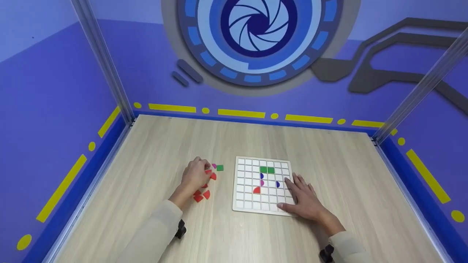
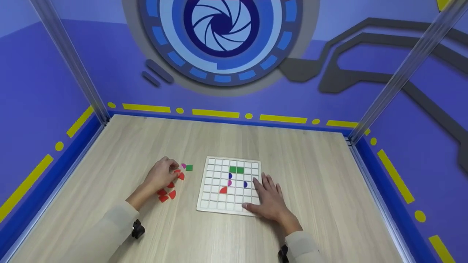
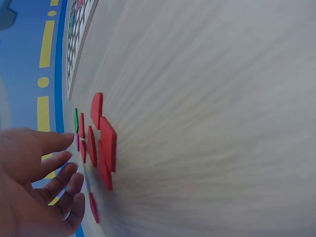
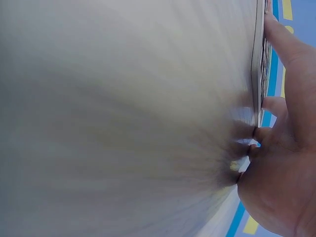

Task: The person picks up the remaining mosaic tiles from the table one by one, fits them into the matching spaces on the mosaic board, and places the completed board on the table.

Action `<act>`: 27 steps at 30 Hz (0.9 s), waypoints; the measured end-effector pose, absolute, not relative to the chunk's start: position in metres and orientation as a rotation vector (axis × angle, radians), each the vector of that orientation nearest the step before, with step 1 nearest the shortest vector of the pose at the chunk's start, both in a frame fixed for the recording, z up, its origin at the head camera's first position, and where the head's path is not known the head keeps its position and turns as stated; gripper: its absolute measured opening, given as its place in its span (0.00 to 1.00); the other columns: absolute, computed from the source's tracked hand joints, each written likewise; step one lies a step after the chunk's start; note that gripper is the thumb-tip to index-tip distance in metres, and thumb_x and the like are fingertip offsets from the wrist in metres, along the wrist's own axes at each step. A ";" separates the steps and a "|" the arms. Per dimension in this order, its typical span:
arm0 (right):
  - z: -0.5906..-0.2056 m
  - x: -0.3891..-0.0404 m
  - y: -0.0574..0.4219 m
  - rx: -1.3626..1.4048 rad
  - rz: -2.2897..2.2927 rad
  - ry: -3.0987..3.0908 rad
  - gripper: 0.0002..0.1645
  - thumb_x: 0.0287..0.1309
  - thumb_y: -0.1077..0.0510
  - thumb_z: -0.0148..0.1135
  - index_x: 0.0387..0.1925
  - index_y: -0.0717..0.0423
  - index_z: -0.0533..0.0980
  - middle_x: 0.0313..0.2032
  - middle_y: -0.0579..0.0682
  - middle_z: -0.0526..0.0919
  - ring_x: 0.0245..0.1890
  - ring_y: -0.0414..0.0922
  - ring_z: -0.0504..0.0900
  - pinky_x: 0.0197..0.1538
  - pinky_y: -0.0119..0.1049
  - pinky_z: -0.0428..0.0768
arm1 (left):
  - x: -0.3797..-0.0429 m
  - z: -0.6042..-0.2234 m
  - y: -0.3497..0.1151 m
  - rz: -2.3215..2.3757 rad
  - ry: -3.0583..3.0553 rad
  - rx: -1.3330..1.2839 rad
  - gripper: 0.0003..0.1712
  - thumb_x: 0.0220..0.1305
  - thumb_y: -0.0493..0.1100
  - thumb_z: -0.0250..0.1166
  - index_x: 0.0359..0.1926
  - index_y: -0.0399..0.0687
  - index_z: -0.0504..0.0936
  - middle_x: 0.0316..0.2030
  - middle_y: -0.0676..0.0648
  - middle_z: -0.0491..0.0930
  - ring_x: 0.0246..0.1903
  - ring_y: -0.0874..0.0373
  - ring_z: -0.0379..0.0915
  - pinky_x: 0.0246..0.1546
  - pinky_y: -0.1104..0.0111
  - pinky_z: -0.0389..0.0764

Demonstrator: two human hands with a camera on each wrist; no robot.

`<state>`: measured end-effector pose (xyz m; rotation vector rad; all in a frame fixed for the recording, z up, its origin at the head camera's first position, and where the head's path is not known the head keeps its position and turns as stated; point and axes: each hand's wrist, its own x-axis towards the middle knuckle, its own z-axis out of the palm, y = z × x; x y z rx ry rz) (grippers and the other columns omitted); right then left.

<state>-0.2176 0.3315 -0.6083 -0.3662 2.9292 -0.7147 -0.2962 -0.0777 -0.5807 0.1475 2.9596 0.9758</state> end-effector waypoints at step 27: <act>-0.608 -0.217 0.332 -0.346 -0.722 2.920 0.65 0.58 0.24 0.67 0.83 0.55 0.56 0.83 0.62 0.46 0.83 0.63 0.41 0.78 0.68 0.40 | -0.295 -0.577 -0.083 0.997 2.843 0.198 0.12 0.66 0.30 0.70 0.50 0.40 0.84 0.46 0.44 0.76 0.46 0.51 0.72 0.52 0.58 0.80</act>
